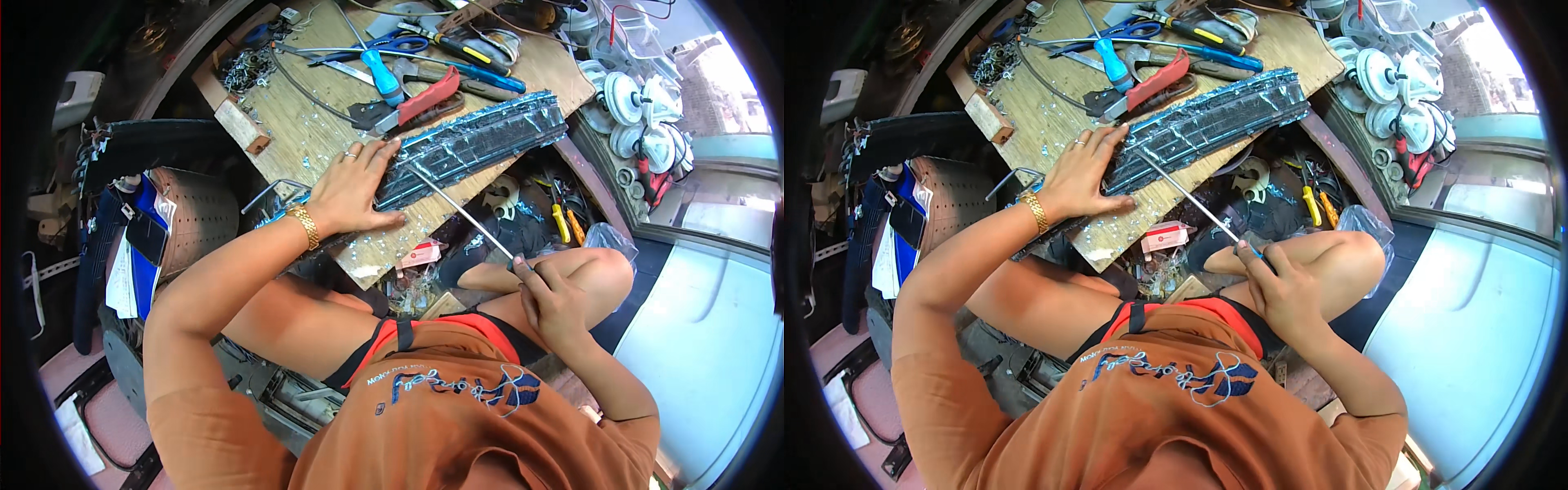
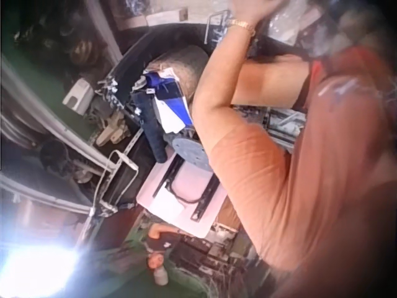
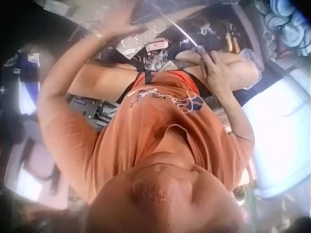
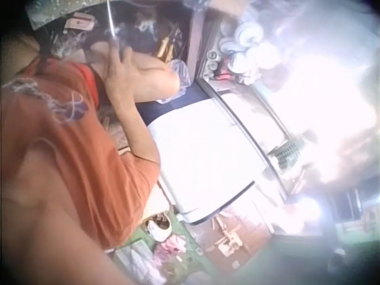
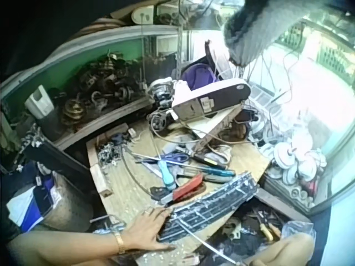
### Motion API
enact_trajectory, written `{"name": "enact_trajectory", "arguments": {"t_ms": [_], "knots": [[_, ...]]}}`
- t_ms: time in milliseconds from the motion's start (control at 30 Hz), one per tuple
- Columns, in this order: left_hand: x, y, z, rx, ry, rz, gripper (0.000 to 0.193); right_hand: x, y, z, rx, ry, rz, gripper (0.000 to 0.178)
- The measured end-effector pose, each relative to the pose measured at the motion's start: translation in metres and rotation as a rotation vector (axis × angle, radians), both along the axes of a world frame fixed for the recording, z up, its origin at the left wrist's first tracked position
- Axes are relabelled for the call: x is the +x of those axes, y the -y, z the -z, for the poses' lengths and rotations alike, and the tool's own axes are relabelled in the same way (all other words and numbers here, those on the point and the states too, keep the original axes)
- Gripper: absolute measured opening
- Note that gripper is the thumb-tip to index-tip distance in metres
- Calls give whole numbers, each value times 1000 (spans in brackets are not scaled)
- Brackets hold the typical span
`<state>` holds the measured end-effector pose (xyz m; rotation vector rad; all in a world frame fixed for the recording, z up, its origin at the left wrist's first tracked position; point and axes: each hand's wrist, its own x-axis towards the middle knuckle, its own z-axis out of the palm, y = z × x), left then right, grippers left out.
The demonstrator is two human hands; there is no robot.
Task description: The person uses a screwdriver to pry and remove a plastic cover from a narrow electronic component while sitting at a cluttered workbench.
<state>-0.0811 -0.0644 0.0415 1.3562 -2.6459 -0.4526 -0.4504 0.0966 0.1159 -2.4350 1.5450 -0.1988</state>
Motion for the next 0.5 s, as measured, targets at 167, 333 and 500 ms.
{"name": "enact_trajectory", "arguments": {"t_ms": [167, 333, 500], "knots": [[-6, -1, -1, 28, -27, -68, 115, -13, -6, 43, -38, 106, -9, 52], [-4, -4, -1, 50, -41, -57, 112, -27, -10, 91, -96, 235, -21, 55], [-1, -2, 5, 32, -70, -29, 113, -22, -10, 150, -75, 219, 52, 66]]}}
